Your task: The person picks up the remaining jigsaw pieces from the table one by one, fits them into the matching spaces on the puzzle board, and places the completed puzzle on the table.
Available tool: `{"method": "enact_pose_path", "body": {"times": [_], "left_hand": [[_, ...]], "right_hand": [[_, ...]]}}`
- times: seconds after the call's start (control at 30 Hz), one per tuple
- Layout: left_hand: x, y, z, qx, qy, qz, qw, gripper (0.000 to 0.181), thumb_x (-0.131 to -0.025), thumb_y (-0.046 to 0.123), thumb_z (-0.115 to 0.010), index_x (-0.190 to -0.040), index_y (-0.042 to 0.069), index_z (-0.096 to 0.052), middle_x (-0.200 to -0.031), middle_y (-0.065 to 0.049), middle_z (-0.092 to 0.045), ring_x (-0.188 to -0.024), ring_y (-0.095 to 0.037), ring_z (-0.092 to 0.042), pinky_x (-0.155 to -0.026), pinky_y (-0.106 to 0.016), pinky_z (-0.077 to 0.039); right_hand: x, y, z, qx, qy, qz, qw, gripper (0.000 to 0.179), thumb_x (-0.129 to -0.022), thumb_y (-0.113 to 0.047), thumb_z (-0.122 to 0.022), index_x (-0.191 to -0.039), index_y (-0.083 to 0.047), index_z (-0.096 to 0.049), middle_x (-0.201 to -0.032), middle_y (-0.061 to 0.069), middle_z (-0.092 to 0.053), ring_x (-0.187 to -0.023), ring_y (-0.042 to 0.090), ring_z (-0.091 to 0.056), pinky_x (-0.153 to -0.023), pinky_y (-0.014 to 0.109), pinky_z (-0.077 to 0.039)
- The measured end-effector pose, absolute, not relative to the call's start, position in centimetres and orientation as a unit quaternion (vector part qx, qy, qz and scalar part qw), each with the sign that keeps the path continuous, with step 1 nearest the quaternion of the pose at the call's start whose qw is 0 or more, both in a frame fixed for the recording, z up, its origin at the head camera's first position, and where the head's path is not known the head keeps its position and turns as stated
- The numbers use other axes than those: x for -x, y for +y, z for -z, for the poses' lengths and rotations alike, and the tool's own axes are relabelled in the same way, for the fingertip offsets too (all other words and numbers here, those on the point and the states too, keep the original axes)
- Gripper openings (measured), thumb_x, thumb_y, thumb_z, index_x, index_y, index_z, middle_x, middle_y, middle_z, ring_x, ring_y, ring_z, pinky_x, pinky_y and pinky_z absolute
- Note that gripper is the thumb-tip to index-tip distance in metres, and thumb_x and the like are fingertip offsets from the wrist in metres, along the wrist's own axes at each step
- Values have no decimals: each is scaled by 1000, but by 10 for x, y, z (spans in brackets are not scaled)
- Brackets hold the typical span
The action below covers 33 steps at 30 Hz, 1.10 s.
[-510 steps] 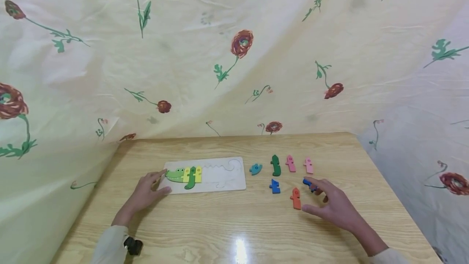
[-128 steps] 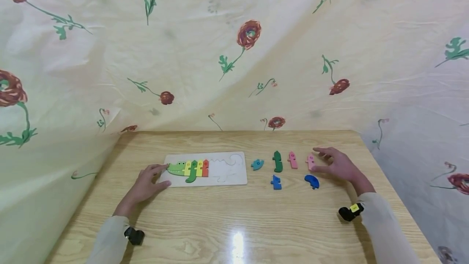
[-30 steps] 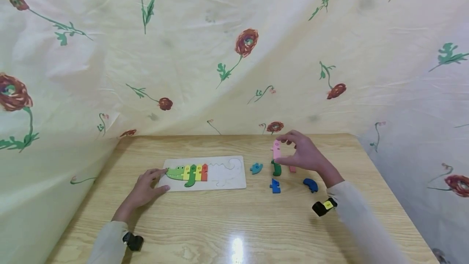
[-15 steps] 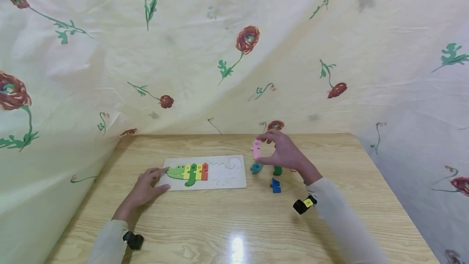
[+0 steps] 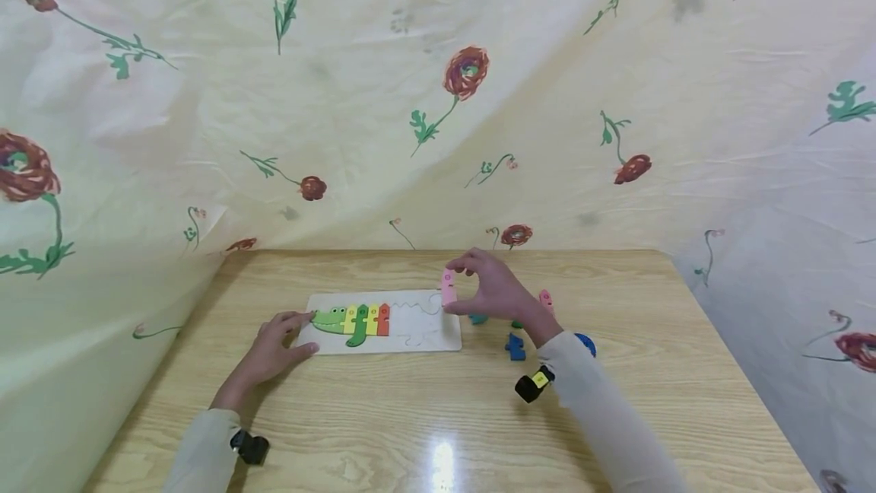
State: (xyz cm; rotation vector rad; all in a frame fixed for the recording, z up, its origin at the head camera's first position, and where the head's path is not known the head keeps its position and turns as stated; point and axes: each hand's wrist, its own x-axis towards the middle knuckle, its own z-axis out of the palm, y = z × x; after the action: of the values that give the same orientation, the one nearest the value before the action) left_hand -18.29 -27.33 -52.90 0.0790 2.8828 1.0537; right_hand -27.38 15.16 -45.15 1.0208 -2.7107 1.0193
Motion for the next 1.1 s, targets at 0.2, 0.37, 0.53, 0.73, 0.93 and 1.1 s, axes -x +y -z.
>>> {"method": "enact_pose_path", "body": {"times": [0.2,0.37,0.53,0.73,0.93,1.1], "left_hand": [[185,-274,530,-30,938,-344,34,66,-94,30,-76,-152,11,-50,-154,-26,-38,-136,-47,-34,-108,-70,-34],[188,-274,529,-30,938,-344,34,66,-94,30,-76,-151,11,-50,-154,-25,-38,-136,-47,-33,-108,-69,-34],[190,-275,527,-26,937,-347,38,66,-94,30,-76,-152,11,-50,-154,-25,-38,-136,-46,-33,-109,-69,-33],[191,-278,530,-31,936,-348,37,66,-94,30,-76,-151,11,-50,-154,-25,-38,-136,-46,-33,-109,-69,-33],[192,-278,531,-34,937,-346,38,66,-94,31,-75,-152,10,-49,-154,-26,-38,-136,-46,-33,-109,-69,-33],[192,-278,531,-32,936,-348,36,66,-94,31,-75,-151,11,-50,-154,-26,-38,-136,-47,-32,-109,-70,-33]], "right_hand": [[275,134,460,-337,-879,-336,21,69,-74,-43,-91,-130,-9,-68,-117,8,-63,-106,29,-60,-86,42,-52],[277,119,469,-331,-878,-346,7,70,-73,-44,-91,-130,-10,-68,-116,7,-62,-106,28,-60,-85,40,-52],[278,105,476,-320,-877,-359,-10,70,-72,-40,-93,-129,-10,-69,-115,8,-62,-108,32,-60,-86,39,-53],[279,91,484,-327,-878,-350,-15,70,-72,-41,-92,-130,-10,-68,-115,5,-61,-102,25,-59,-84,36,-53],[281,81,494,-322,-880,-348,-31,69,-73,-44,-92,-129,-11,-68,-115,4,-60,-100,23,-58,-84,34,-52],[282,74,501,-315,-884,-343,-47,68,-75,-45,-90,-130,-13,-68,-115,1,-59,-102,21,-57,-86,34,-53]]}}
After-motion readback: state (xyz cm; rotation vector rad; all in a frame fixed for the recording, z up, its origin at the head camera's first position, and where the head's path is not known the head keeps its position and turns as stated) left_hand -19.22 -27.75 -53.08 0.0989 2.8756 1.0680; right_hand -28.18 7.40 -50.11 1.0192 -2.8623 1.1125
